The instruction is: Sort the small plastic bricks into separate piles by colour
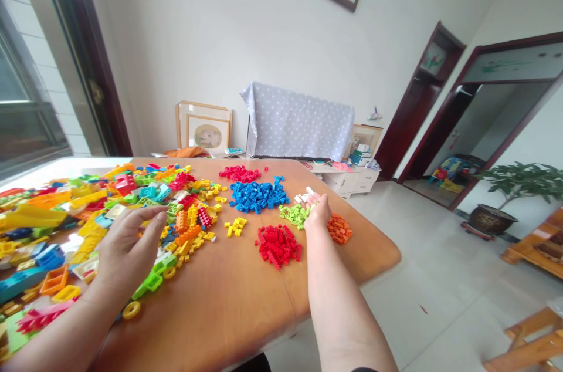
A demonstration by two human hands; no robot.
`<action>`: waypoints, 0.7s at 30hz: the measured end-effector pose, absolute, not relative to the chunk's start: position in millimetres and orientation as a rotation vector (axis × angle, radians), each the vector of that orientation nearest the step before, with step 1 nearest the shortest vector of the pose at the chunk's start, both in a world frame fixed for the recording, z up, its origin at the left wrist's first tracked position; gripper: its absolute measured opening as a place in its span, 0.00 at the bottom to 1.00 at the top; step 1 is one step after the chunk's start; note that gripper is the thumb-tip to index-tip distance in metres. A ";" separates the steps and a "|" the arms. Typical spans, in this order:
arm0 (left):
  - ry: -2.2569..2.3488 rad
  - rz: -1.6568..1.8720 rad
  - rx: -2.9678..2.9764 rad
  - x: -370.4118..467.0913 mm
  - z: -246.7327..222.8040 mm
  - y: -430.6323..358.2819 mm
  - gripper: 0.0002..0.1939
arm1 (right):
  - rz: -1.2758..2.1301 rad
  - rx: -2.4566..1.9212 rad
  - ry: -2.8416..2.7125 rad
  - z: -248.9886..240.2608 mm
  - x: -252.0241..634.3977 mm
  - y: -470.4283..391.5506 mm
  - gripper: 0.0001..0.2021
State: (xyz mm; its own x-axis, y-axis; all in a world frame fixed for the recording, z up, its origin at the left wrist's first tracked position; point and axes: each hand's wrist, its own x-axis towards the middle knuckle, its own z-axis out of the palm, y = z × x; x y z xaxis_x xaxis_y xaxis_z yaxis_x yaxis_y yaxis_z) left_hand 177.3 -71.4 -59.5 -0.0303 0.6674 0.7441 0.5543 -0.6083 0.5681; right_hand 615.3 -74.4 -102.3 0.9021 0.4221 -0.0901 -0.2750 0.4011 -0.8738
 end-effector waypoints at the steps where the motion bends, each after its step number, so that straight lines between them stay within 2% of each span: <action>1: 1.343 1.723 2.116 176.9 -59.8 -71.1 0.12 | 0.438 -1.081 -0.165 -103.1 615.4 -74.3 0.23; 21: 1.419 1.660 2.008 175.6 -58.5 -70.1 0.15 | 0.421 -1.172 -0.109 -102.3 613.9 -78.7 0.24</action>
State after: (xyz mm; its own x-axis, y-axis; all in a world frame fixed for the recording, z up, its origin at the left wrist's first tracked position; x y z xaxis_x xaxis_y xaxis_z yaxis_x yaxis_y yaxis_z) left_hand 175.6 -70.1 -58.5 -0.0755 0.7402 0.6681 0.5451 -0.5304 0.6493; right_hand 613.9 -78.7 -102.3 0.9171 0.3756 -0.1339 -0.2640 0.3201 -0.9099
